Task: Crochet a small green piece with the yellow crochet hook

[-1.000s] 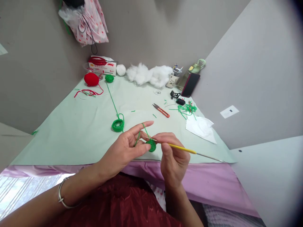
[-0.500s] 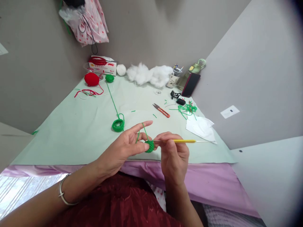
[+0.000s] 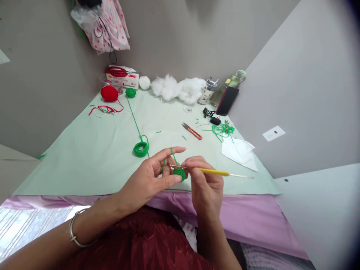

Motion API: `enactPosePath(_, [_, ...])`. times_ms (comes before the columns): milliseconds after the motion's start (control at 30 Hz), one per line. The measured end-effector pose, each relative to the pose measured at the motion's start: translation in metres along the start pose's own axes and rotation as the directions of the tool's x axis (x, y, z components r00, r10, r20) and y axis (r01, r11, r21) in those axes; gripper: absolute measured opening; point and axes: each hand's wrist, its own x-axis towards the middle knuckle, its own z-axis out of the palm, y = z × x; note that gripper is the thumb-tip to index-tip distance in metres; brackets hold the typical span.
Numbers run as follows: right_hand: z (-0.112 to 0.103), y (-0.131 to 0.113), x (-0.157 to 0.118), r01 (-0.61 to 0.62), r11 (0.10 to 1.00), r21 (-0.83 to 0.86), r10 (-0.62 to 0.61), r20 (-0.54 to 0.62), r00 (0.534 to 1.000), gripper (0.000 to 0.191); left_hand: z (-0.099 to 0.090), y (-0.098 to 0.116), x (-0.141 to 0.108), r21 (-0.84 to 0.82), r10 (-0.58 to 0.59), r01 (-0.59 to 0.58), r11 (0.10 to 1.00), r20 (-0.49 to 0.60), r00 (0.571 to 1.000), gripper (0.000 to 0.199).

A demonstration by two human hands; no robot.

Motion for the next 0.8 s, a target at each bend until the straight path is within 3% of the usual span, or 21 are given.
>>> enactPosePath(100, [-0.001, 0.0, -0.003, 0.08, 0.989, -0.126, -0.083, -0.016, 0.996, 0.017, -0.003, -0.001, -0.001, 0.078, 0.053, -0.052, 0.996, -0.004, 0.999, 0.044])
enactPosePath(333, [0.002, -0.004, 0.007, -0.032, 0.988, 0.149, 0.037, -0.033, 0.999, 0.015, -0.004, 0.0, 0.0, 0.035, 0.039, -0.039, 0.999, -0.016, 0.999, 0.044])
enactPosePath(467, [0.002, -0.004, 0.009, -0.019, 0.99, 0.142, 0.022, -0.02, 1.0, 0.017, -0.003, 0.002, 0.0, 0.05, 0.053, -0.052, 0.997, -0.023, 0.998, 0.043])
enactPosePath(667, [-0.004, -0.01, 0.003, 0.087, 0.991, -0.097, -0.082, 0.049, 0.995, 0.02, -0.003, 0.004, -0.002, 0.188, 0.102, -0.086, 0.978, -0.077, 0.992, 0.036])
enactPosePath(733, [-0.006, -0.014, 0.0, 0.198, 0.942, -0.269, -0.173, 0.114, 0.978, 0.021, -0.001, 0.002, -0.003, 0.281, 0.172, -0.134, 0.95, -0.115, 0.978, 0.035])
enactPosePath(800, [-0.006, -0.015, -0.005, 0.349, 0.826, -0.443, -0.277, 0.22, 0.935, 0.024, 0.001, 0.0, -0.004, 0.375, 0.264, -0.197, 0.906, -0.138, 0.955, 0.033])
